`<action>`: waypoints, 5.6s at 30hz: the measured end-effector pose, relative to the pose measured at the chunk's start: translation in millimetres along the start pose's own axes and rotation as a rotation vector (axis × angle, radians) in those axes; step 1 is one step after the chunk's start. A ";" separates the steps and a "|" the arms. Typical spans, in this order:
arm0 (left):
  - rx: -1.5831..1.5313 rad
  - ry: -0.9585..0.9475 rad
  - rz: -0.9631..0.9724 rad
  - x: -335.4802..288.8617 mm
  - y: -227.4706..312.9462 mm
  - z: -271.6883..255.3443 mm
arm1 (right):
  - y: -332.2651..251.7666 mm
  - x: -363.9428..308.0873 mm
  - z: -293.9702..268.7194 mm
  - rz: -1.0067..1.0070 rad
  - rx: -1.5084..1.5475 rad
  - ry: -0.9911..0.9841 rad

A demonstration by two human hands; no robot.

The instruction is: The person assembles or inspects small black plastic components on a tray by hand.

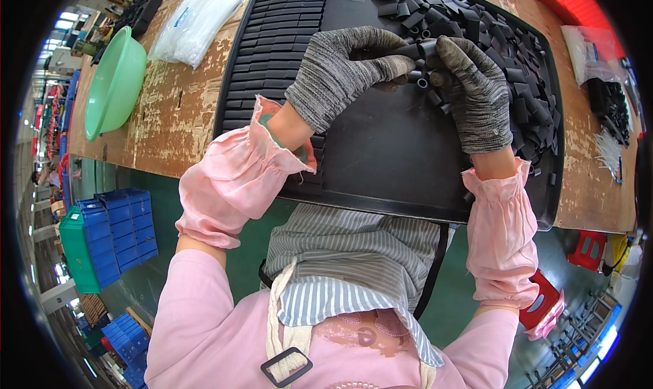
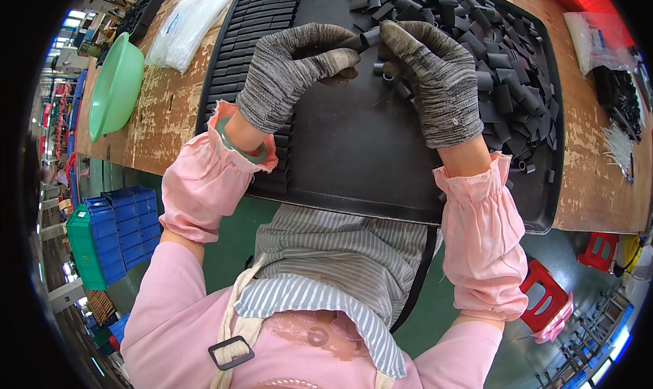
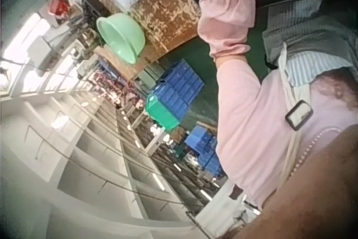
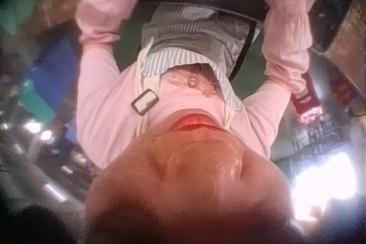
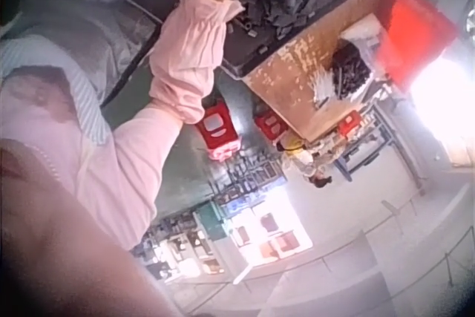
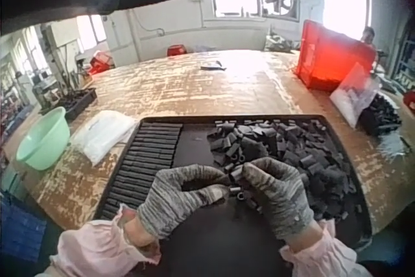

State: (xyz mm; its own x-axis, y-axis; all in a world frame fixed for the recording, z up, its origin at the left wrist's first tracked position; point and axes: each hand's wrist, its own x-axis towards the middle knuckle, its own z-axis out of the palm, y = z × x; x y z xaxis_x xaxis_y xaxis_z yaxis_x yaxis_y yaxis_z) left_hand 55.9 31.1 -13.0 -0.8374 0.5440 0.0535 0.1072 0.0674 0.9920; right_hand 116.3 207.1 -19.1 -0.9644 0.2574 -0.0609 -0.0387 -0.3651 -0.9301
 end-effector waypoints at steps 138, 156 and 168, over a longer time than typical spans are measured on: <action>1.097 -0.045 0.549 58.5 -54.5 -103.5 | 26.5 18.0 -7.1 -0.781 -1.902 -0.256; 1.863 -0.790 0.465 83.9 -9.4 -62.6 | 23.6 21.7 -11.2 -0.842 -1.829 -0.156; 1.416 -0.305 0.469 89.3 -2.5 -12.7 | -11.8 26.4 -29.9 -0.921 -1.004 0.264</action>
State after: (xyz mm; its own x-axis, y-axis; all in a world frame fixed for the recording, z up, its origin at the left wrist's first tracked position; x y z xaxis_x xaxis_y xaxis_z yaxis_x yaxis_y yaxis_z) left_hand -25.9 68.8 -9.3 -0.4622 0.8784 0.1217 0.8820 0.4696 -0.0400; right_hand 99.1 245.1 -20.5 -0.6124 0.2522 0.7493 -0.3161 0.7906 -0.5244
